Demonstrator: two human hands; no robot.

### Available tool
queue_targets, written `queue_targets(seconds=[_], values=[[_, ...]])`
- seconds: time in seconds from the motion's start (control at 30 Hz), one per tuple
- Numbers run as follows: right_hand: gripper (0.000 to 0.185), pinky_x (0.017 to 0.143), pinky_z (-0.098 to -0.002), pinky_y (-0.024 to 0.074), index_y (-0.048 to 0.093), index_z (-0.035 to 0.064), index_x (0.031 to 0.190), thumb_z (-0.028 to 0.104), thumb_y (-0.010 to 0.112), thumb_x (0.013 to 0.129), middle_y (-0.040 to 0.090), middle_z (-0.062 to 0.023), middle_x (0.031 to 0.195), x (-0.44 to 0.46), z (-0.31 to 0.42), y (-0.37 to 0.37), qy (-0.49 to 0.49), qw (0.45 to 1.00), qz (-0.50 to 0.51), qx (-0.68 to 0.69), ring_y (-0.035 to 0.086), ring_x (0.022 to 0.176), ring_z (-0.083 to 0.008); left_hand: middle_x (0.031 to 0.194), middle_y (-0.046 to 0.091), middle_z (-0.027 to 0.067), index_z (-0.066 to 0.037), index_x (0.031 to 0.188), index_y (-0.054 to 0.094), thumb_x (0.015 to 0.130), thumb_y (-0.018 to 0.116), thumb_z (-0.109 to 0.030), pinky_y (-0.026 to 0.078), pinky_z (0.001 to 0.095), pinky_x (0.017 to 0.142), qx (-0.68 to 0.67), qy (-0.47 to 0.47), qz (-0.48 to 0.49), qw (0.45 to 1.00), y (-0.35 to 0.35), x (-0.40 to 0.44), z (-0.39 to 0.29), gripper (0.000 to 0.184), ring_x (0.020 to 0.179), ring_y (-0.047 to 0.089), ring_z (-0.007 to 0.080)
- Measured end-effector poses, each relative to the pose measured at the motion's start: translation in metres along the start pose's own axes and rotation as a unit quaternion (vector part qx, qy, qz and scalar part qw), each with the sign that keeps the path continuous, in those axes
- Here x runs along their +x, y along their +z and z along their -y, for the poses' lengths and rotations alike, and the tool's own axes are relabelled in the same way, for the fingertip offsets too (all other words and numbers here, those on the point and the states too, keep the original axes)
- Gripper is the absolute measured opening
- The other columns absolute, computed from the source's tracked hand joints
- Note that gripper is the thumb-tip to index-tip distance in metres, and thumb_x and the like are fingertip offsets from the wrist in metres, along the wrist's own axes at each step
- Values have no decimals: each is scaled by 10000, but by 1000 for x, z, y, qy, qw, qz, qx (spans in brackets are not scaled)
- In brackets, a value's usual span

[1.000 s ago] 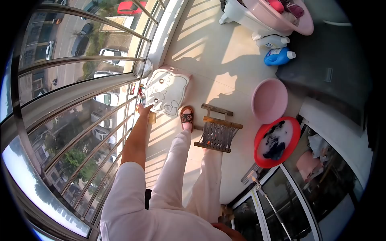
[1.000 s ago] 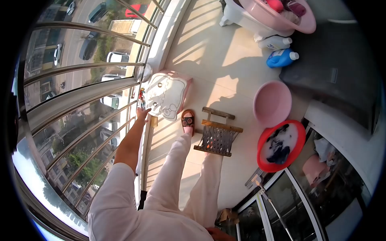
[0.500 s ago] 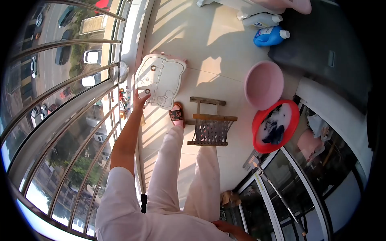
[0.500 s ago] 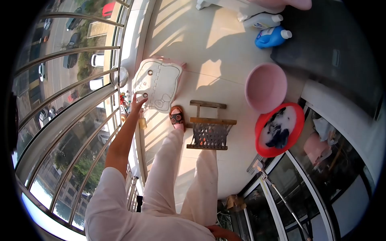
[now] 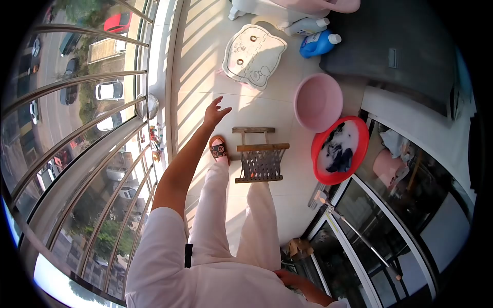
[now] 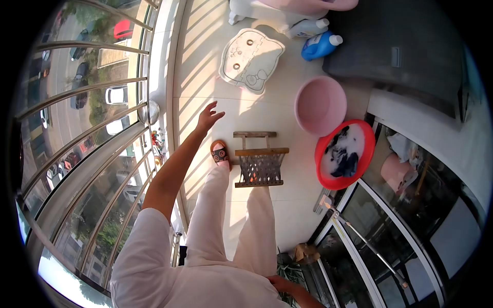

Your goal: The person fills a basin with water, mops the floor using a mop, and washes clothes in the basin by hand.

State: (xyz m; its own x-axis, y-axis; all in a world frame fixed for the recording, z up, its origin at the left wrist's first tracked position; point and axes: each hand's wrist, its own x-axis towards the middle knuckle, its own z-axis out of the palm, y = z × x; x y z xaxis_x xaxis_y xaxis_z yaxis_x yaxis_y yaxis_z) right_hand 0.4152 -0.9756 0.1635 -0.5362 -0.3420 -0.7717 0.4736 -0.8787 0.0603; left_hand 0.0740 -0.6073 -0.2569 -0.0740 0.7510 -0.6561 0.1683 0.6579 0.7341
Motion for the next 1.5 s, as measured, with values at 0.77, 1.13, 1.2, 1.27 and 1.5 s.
queue_targets(seconds=[0.77,1.13,1.2,1.27,1.5], values=[[299,807,-265,411,577,19,1056,181,590,805,606,-15,942,-112,88,-3,-141,963,-140,-181,509,875,-89,1062,573,157,-40,1055,582,640,721,-443,419,367,876,343,-2,287,894,-113,-395,-101,595,998,538,304],[279,718,-250,441,593,24,1034,153,582,788,615,-27,886,-209,155,-103,-219,935,-172,-222,528,803,-85,774,631,71,-88,882,643,670,724,-246,455,307,706,268,-61,356,893,-66,-383,-169,276,772,592,186],[312,761,-253,435,585,31,1072,145,588,782,619,-34,933,-212,178,-150,-225,931,-126,-258,538,850,-93,762,628,67,-93,873,641,693,701,-204,452,307,694,211,-61,347,912,-52,-375,-210,220,756,586,179],[329,792,-258,428,578,30,1091,137,590,780,620,-37,960,-230,206,-198,-221,926,-71,-297,539,884,-96,771,629,47,-71,887,631,715,663,-134,447,279,698,208,-96,396,889,-38,-365,-279,186,737,562,138],[394,857,-267,405,532,22,1165,72,576,776,603,-28,1049,-294,265,-275,-181,933,113,-290,516,946,-82,912,647,68,-52,1002,620,664,647,-91,465,284,757,235,-176,572,766,19,-315,-383,341,830,582,140]])
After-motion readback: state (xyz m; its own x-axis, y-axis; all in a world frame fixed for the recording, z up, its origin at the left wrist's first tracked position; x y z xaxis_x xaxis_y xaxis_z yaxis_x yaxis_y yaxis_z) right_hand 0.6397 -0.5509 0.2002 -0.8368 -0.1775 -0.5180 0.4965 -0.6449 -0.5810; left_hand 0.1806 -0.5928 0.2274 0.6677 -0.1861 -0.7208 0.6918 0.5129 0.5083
